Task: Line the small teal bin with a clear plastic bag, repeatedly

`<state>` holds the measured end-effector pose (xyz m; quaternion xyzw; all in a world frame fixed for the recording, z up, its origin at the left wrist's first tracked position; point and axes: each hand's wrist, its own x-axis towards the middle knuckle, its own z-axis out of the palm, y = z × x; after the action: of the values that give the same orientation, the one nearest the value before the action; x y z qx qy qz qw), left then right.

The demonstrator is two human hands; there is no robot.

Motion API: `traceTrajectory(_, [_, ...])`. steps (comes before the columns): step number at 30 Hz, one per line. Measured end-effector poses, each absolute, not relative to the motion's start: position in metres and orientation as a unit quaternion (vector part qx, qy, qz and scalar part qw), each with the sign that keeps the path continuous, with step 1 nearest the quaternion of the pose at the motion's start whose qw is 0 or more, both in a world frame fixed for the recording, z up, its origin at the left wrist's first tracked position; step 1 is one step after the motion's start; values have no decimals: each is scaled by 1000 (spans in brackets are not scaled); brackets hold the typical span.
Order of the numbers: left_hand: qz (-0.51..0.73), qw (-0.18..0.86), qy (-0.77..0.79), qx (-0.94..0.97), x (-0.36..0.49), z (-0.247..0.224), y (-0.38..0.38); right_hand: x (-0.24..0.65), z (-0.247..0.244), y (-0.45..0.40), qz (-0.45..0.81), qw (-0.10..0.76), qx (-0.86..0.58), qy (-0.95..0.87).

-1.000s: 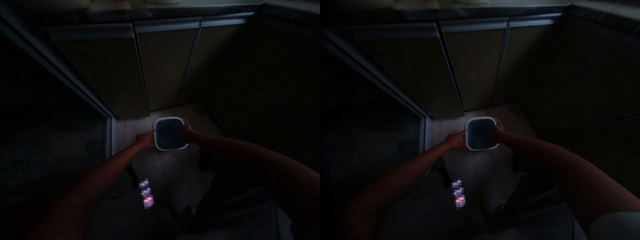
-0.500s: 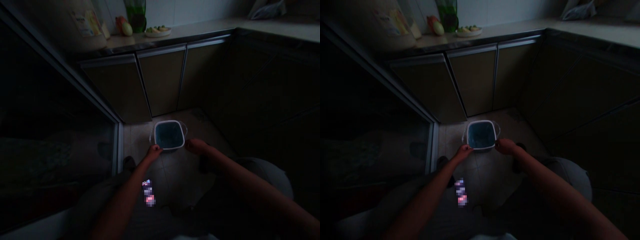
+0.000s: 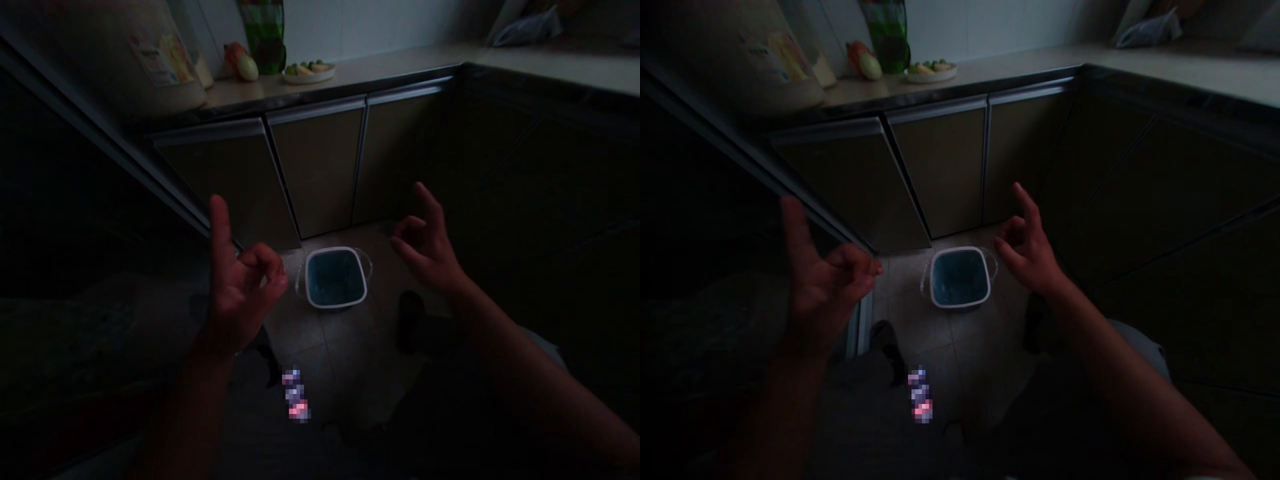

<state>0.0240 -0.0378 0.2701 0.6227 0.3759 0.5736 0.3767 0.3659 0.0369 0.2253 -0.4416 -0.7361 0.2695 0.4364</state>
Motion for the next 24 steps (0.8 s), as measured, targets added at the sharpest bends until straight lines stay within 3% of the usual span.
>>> traceTrajectory(8, [489, 417, 511, 570, -8, 142, 87, 396, 131, 110, 287, 229, -547, -752])
traceTrajectory(19, [495, 383, 506, 594, 8, 175, 57, 374, 153, 90, 274, 261, -514, -770])
traceTrajectory(21, [460, 389, 514, 610, 13, 166, 47, 365, 141, 84, 288, 217, -514, -778])
traceTrajectory(24, [359, 422, 527, 644, 23, 135, 32, 349, 101, 72, 336, 73, -509, -789])
